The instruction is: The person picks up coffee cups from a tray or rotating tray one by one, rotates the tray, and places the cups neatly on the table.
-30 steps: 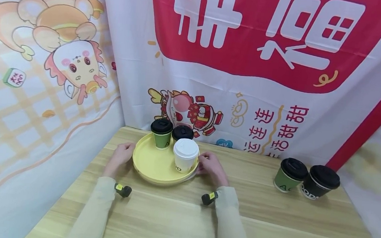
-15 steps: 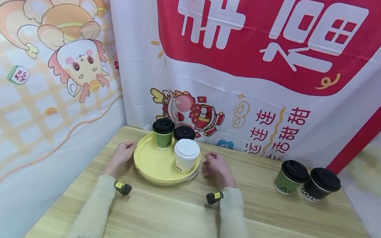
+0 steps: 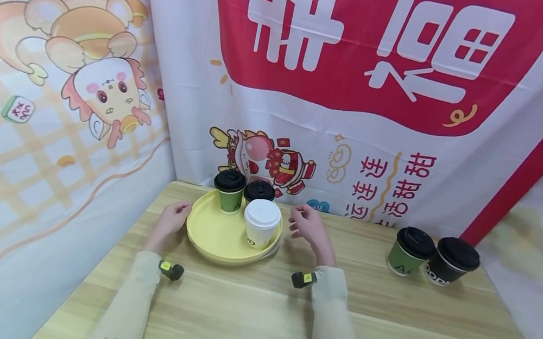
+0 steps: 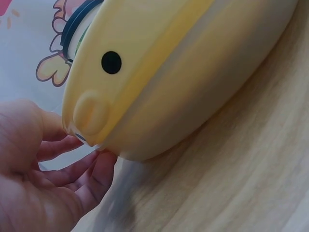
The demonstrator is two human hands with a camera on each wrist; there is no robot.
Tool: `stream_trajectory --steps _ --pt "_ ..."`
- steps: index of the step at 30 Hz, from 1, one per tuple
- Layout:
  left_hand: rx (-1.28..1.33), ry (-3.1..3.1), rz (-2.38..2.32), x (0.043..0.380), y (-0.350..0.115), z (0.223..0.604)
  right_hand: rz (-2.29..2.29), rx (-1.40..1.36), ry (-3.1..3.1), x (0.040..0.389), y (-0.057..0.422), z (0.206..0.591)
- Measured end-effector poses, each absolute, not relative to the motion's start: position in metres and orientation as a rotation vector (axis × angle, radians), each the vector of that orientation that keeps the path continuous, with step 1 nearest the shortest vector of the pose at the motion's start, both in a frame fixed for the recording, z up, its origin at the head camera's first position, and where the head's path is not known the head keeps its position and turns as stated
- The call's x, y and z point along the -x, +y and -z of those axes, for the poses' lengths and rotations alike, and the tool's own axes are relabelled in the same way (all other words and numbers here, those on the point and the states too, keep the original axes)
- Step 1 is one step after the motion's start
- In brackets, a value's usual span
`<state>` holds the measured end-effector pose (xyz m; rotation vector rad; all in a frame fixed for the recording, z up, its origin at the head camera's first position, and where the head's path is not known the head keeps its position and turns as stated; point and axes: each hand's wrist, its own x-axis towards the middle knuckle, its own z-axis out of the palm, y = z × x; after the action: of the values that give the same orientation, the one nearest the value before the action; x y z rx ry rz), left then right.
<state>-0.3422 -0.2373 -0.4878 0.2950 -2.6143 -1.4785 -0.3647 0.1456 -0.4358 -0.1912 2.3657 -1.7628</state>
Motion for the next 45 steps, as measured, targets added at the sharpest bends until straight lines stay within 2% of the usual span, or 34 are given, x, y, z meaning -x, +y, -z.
stream_trajectory --steps 12,18,21,26,32,37,45 --pt "-0.302 -2.634 1.506 0.342 -0.24 0.49 1.763 0.529 2.772 0.33 0.132 0.393" --pt "-0.293 -2.649 1.513 0.343 -0.239 0.484 1.743 0.769 2.877 0.281 0.117 0.34" --pt "-0.306 -2.658 1.519 0.341 -0.238 0.485 1.717 0.87 2.888 0.271 0.113 0.334" --pt "-0.313 -2.655 1.523 0.341 -0.237 0.484 1.535 1.029 2.871 0.271 0.102 0.331" --pt "-0.29 -2.648 1.496 0.341 -0.237 0.482 0.955 1.14 2.924 0.291 0.082 0.327" --pt "-0.293 -2.63 1.519 0.342 -0.236 0.483 0.532 1.223 2.992 0.308 0.069 0.342" --pt "-0.3 -2.584 1.571 0.344 -0.235 0.485 0.194 1.179 3.071 0.321 0.057 0.369"
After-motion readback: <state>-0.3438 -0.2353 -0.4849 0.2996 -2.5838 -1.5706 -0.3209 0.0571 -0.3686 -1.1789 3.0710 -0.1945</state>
